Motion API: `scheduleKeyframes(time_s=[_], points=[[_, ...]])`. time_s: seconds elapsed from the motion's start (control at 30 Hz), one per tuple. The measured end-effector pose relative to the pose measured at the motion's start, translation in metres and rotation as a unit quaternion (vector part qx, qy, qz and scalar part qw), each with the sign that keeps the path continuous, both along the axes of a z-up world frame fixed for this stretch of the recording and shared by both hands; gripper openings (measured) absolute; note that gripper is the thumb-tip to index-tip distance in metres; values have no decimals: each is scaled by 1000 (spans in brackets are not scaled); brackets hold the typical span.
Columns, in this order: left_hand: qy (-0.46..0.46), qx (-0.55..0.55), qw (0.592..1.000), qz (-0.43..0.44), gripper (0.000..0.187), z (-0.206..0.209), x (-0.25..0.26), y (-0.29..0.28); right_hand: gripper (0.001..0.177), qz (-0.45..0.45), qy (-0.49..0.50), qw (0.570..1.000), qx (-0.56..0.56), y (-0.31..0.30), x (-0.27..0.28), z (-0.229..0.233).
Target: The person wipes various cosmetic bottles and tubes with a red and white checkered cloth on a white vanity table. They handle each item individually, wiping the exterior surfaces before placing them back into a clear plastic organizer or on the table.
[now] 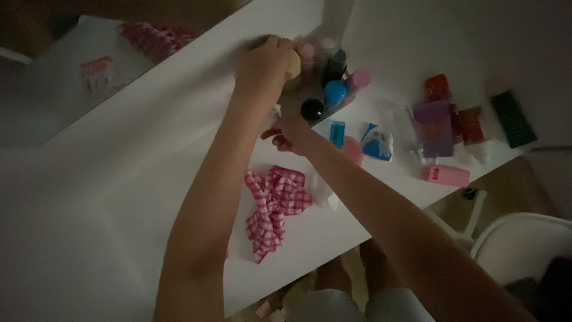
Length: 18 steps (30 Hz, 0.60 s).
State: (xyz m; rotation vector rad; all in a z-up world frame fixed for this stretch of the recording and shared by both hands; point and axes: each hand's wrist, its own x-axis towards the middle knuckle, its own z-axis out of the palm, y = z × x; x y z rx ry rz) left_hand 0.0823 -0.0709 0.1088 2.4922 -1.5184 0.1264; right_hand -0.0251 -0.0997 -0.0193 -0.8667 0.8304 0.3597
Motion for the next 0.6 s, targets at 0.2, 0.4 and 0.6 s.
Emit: scheduleKeyframes(time_s=[0.2, 0.4, 0.6], points=[[92, 5, 996, 10, 27, 3, 2, -5, 11, 1, -34, 998, 59, -3, 2, -17], [0, -26, 1000, -11, 29, -2, -3, -6, 17, 4, -13, 1000, -1, 0, -3, -1], [48, -26, 998, -22, 25, -3, 1, -4, 20, 11, -33, 999, 30, -1, -1, 6]])
